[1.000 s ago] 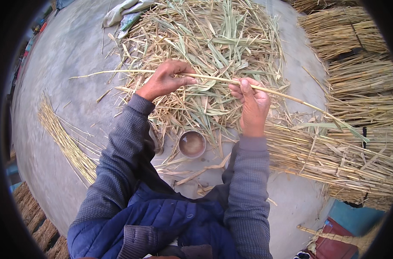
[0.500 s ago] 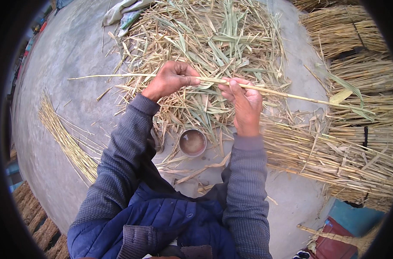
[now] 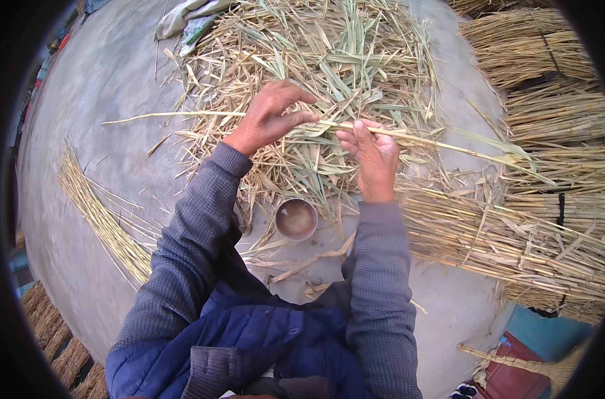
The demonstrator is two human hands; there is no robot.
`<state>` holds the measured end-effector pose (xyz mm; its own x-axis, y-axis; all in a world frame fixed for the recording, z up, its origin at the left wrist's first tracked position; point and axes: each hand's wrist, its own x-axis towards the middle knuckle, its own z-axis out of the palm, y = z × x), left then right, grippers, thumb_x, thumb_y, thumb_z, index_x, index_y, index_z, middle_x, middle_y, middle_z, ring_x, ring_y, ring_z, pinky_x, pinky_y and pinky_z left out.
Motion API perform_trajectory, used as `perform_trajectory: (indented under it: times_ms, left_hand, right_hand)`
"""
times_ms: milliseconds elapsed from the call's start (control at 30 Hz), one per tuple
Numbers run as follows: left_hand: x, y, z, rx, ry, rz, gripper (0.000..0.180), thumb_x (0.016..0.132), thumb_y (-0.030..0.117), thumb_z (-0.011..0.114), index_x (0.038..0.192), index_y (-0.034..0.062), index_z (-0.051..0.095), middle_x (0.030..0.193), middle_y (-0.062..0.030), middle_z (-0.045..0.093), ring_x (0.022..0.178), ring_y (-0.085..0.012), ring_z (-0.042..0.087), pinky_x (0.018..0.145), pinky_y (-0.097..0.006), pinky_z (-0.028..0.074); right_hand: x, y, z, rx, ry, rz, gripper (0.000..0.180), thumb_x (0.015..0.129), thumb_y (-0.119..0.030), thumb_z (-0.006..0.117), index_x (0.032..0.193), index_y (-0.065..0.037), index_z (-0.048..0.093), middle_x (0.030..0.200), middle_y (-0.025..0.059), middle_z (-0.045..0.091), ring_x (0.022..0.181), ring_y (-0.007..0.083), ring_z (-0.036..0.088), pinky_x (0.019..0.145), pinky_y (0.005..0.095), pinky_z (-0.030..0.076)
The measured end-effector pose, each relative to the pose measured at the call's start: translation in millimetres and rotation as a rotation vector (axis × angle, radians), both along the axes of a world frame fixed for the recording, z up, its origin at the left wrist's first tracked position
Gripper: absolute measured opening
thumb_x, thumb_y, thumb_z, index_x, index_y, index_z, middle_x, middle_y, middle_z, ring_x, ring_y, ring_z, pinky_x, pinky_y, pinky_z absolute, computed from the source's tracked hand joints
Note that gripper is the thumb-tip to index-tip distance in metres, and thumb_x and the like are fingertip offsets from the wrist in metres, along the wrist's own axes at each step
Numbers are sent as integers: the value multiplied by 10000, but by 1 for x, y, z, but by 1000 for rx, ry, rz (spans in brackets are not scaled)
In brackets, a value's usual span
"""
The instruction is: The person sits on the floor and repeatedly strips the fibrous material from long palm leaves by hand. They pull the fibers off each leaf and place the cleaned stems into a growing pile on the right side of the frame.
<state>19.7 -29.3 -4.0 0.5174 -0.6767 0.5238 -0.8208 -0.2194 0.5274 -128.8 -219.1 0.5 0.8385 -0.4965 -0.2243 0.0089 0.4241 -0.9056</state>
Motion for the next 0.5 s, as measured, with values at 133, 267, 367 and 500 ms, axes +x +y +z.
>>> perform_trajectory:
  times_ms: [133, 267, 367, 500]
  left_hand:
    - [-12, -14, 3, 116, -65, -6, 226, 842, 310, 780, 897, 92, 754, 807, -38, 708, 792, -209, 633, 781, -356, 425]
    - [16, 25, 19, 220, 54, 62, 180, 858, 298, 768, 820, 124, 739, 679, -38, 668, 706, -216, 619, 752, -383, 421]
    - [24, 40, 24, 408, 109, 231, 206, 848, 300, 778, 895, 102, 751, 772, -47, 688, 763, -236, 623, 775, -379, 415]
    - [4, 9, 9, 27, -72, -48, 159, 835, 279, 778, 870, 126, 751, 762, -19, 688, 760, -205, 619, 757, -361, 414]
  right_hand:
    - [3, 3, -2, 27, -77, -12, 289, 979, -178, 699, 1148, 31, 593, 991, 147, 720, 854, 203, 742, 723, 262, 610]
    - [-6, -25, 6, 49, -147, -97, 270, 989, -197, 683, 1121, 31, 621, 1009, 159, 728, 864, 206, 742, 736, 260, 616]
    - [-9, -32, 8, 53, -125, -147, 272, 987, -195, 686, 1114, 36, 621, 1005, 164, 730, 864, 212, 743, 736, 259, 623]
    - [0, -9, 0, 22, -142, -52, 296, 985, -202, 691, 1135, 42, 611, 979, 170, 726, 845, 217, 748, 709, 269, 623]
